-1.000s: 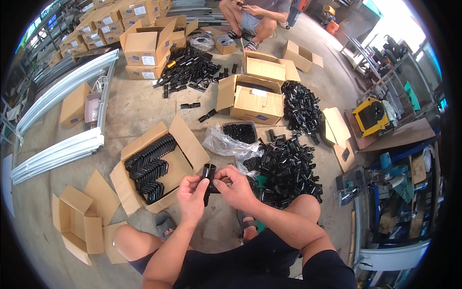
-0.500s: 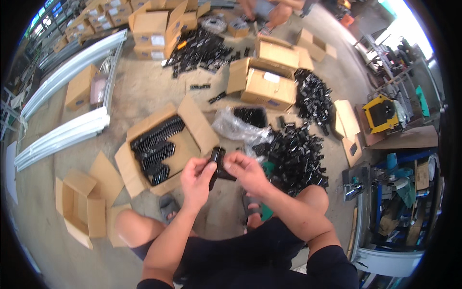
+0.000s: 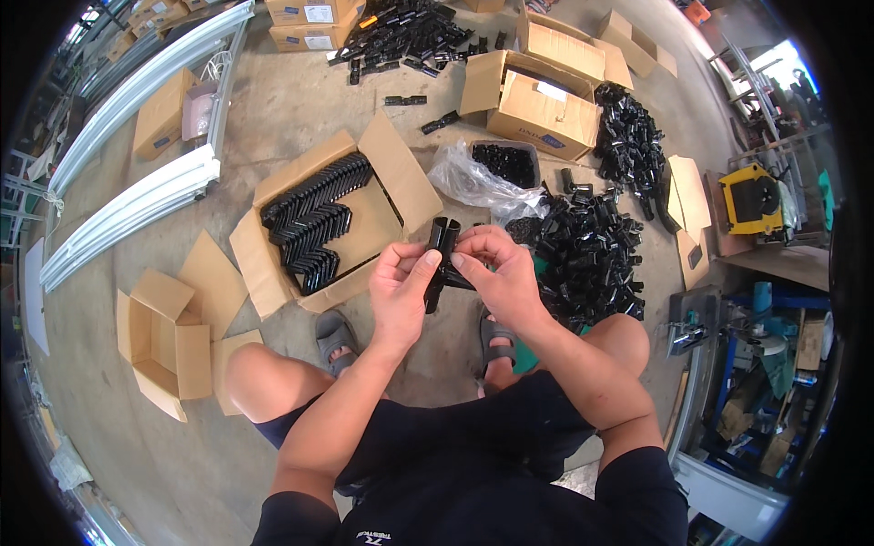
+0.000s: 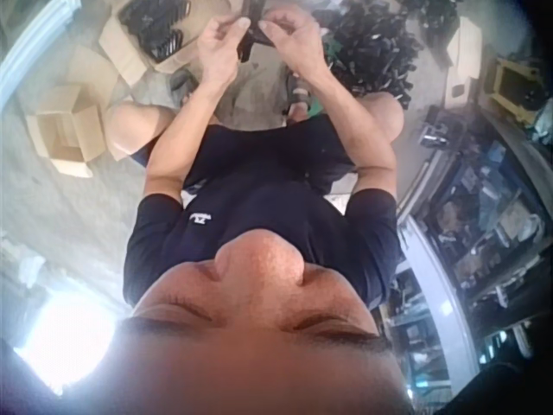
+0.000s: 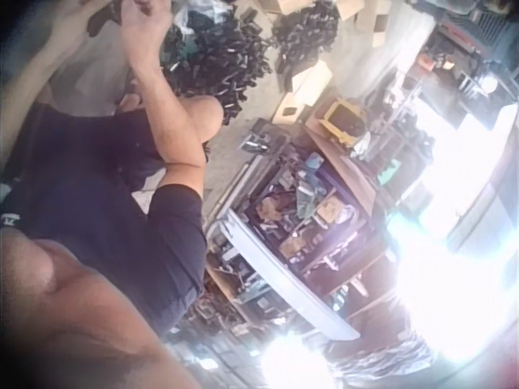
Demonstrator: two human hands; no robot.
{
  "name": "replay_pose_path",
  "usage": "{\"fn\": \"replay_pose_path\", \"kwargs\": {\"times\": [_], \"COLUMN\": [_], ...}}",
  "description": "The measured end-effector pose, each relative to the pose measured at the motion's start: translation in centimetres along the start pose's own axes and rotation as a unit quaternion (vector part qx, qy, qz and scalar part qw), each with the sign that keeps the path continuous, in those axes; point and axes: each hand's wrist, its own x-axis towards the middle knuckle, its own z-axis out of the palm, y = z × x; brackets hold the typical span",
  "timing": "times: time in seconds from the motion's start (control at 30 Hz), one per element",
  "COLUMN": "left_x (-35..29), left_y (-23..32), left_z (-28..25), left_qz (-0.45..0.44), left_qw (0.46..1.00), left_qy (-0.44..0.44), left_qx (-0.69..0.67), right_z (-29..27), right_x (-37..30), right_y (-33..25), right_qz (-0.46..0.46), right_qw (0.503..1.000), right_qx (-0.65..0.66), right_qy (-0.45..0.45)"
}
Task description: The person sits on the floor and assembles small black plastic components by hand. They pick up individual parts from a pile, connect them together, and place the assembled units into a cardboard box. The process is repeated continuously throughout the clip.
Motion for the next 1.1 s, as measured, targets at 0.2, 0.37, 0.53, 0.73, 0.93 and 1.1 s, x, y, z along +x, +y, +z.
{"fn": "replay_pose_path", "kwargs": {"times": [0.2,0.37,0.53,0.73,0.93,1.1], "left_x": [-0.6,-0.4,-0.2,0.5,0.3,0.0], "left_y": [-0.1,0.5,1.2,0.6,0.3,0.6], "left_z": [0.3,-0.5,-0.5,-1.0,-2.3,-2.1], "left_qz": [0.086,0.182,0.09,-0.002,0.005,0.115], "left_qw": [0.988,0.953,0.984,0.997,0.989,0.96], "left_qy": [-0.025,-0.086,-0.047,-0.019,-0.04,-0.085], "left_qx": [0.125,0.226,0.147,0.081,0.143,0.242], "right_z": [0.2,-1.0,-0.8,-0.3,0.3,-0.6], "right_x": [-0.4,0.0,-0.1,-0.2,-0.4,0.4], "right_y": [2.0,1.3,1.6,0.7,2.7,4.7], "right_qz": [0.12,0.245,0.081,-0.128,0.005,0.236], "right_qw": [0.978,0.904,0.969,0.986,0.998,0.908], "right_qx": [0.171,0.336,0.215,-0.108,0.062,0.32], "right_qy": [-0.019,-0.102,-0.086,0.021,-0.014,-0.132]}}
